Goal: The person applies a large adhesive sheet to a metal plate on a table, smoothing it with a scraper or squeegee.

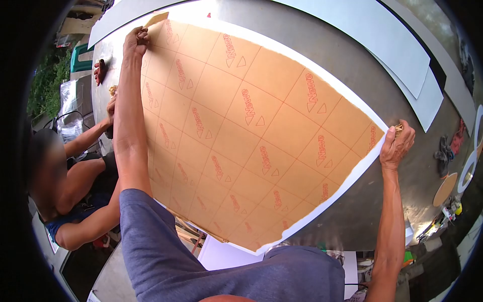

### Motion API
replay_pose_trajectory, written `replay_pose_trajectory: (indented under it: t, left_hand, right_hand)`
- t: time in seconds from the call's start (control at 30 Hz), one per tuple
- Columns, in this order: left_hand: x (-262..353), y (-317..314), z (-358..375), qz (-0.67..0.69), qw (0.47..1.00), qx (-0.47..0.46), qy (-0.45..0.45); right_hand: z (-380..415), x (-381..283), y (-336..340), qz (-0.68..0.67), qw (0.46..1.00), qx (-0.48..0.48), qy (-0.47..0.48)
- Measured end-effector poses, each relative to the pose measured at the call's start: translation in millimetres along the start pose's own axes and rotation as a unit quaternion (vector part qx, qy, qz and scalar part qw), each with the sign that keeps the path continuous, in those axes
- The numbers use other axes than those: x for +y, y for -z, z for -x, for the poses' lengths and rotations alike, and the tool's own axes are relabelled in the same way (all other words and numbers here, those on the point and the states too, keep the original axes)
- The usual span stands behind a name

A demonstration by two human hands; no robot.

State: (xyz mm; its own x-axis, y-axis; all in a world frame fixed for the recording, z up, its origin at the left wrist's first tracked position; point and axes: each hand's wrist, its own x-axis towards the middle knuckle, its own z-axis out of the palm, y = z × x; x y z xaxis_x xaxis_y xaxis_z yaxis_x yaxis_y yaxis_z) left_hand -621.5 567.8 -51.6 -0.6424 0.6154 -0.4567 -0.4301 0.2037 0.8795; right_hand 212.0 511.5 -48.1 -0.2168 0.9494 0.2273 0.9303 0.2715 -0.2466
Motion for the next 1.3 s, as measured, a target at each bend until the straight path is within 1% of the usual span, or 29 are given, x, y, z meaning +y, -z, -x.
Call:
replay_pose_trajectory:
  t: [0.1,0.13,0.23,0.27,0.3,0.33,0.37,0.47,0.6,0.7,0.8,0.93,1.1,1.13,1.3]
  left_hand:
    - [-2,-14,36,0.033,0.993,-0.107,-0.035]
    - [2,-22,55,0.038,0.986,-0.162,-0.021]
    - [4,-45,87,0.067,0.995,-0.075,0.017]
    - [-2,-39,75,-0.075,0.994,-0.058,-0.045]
    - [-3,-38,71,-0.204,0.974,-0.056,-0.079]
    - [0,-42,74,-0.346,0.931,-0.028,-0.112]
    - [2,-46,79,-0.481,0.866,0.002,-0.140]
    - [-11,-37,55,-0.538,0.803,0.005,-0.255]
    - [-19,-34,43,-0.505,0.815,0.085,-0.270]
    - [-10,-44,45,-0.562,0.773,0.124,-0.267]
    - [-2,-43,45,-0.529,0.805,0.134,-0.233]
    - [-1,-39,37,-0.415,0.871,0.157,-0.210]
    - [1,-37,33,-0.275,0.927,0.177,-0.183]
    - [2,-36,31,-0.267,0.929,0.172,-0.189]
    - [1,-29,18,-0.201,0.939,0.212,-0.179]
  right_hand:
    - [0,-1,1,0.003,1.000,-0.001,-0.005]
    - [0,-2,1,0.004,1.000,-0.001,-0.006]
    - [0,0,-1,0.003,1.000,0.000,0.001]
    - [0,0,-1,0.002,1.000,0.000,0.001]
    - [0,-1,0,0.002,1.000,-0.002,0.001]
    - [-1,-1,1,0.002,1.000,-0.001,0.001]
    - [0,-1,1,0.001,1.000,-0.001,0.000]
    - [0,-1,0,-0.001,1.000,-0.002,0.001]
    - [0,-1,1,-0.005,1.000,-0.001,0.002]
    - [-1,-1,1,-0.005,1.000,0.001,0.004]
    - [0,-3,2,-0.010,1.000,0.003,0.002]
    - [-1,-4,2,-0.003,1.000,-0.004,-0.001]
    - [1,-2,2,0.000,1.000,-0.009,-0.006]
    - [0,-1,2,0.000,1.000,-0.008,-0.004]
    - [1,-1,1,-0.005,1.000,-0.003,0.001]
